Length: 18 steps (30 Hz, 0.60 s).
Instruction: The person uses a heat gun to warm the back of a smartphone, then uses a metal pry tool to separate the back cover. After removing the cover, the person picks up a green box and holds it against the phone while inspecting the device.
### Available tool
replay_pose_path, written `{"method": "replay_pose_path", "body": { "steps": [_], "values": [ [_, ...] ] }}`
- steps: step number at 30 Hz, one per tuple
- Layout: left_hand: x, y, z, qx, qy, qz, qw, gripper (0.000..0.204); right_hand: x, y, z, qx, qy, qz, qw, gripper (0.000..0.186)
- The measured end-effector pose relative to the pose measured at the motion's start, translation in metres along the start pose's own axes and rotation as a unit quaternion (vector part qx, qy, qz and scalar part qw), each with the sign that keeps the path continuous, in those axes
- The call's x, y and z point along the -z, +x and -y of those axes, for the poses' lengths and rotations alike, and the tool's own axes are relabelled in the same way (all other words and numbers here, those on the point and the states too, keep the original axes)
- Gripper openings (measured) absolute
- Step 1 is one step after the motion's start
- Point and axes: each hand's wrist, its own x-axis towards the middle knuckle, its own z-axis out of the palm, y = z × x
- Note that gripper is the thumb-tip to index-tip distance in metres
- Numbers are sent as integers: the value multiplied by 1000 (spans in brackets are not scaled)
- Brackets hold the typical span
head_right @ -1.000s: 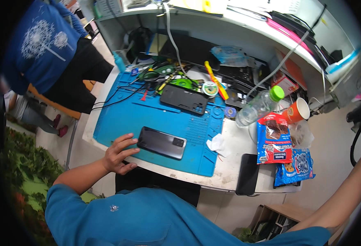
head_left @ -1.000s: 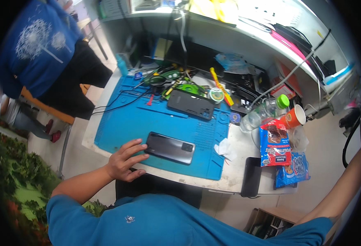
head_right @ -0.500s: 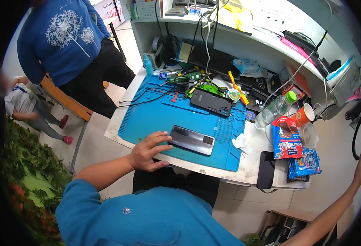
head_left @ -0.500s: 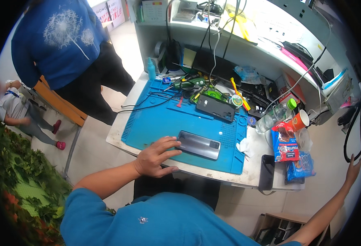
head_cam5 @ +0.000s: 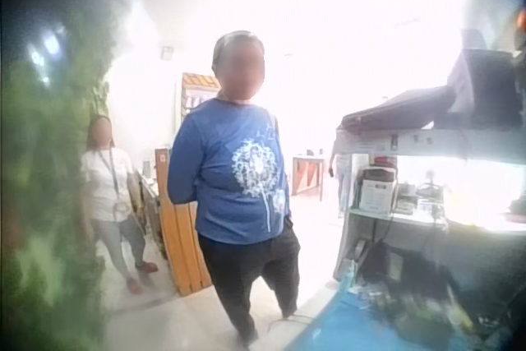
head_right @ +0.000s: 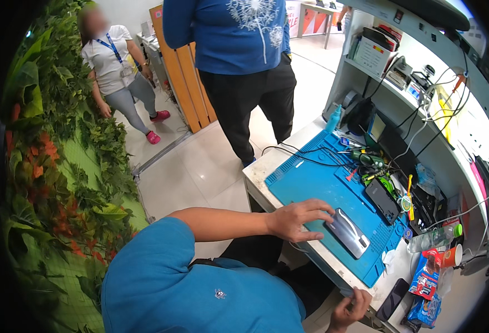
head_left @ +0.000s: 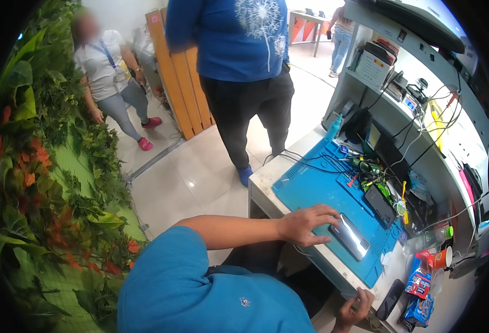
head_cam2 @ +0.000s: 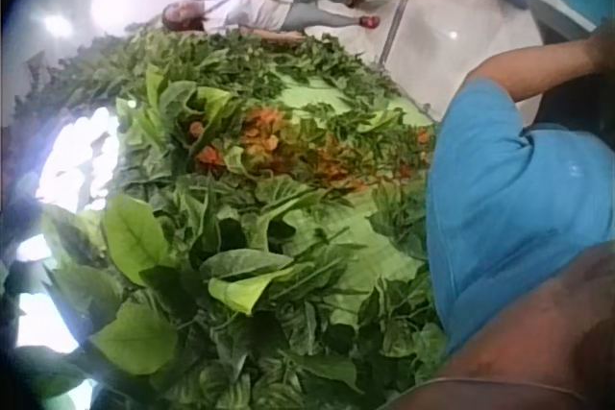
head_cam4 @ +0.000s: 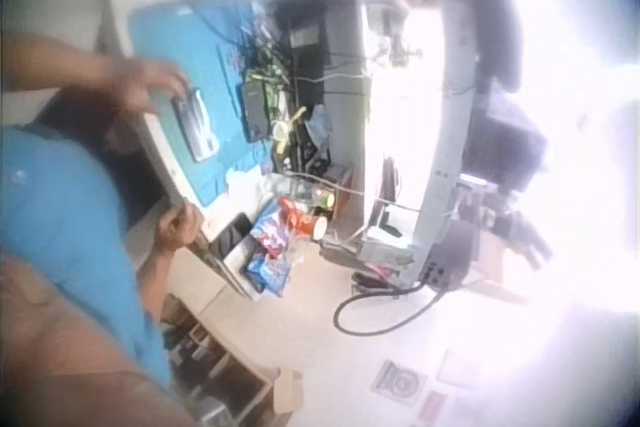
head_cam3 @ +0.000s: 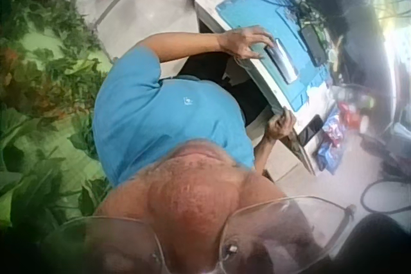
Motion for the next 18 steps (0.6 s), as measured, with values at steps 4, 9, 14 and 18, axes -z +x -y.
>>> {"method": "replay_pose_path", "body": {
  "steps": [4, 9, 14, 18],
  "values": [
    [-9, 11, -7, 6, -7, -32, 999, 42, -3, 19, 22, 111, -6, -19, 994, 33],
    [8, 29, -2, -16, 14, -67, 998, 36, 6, 59, 19, 101, -57, -33, 993, 37],
    [32, 39, -9, 127, -32, -14, 991, 40, 3, 94, 22, 18, -16, 20, 1000, 39],
    [32, 69, -9, 125, 54, 161, 978, 52, -3, 104, 14, -58, 1, 92, 994, 48]
  ]
}}
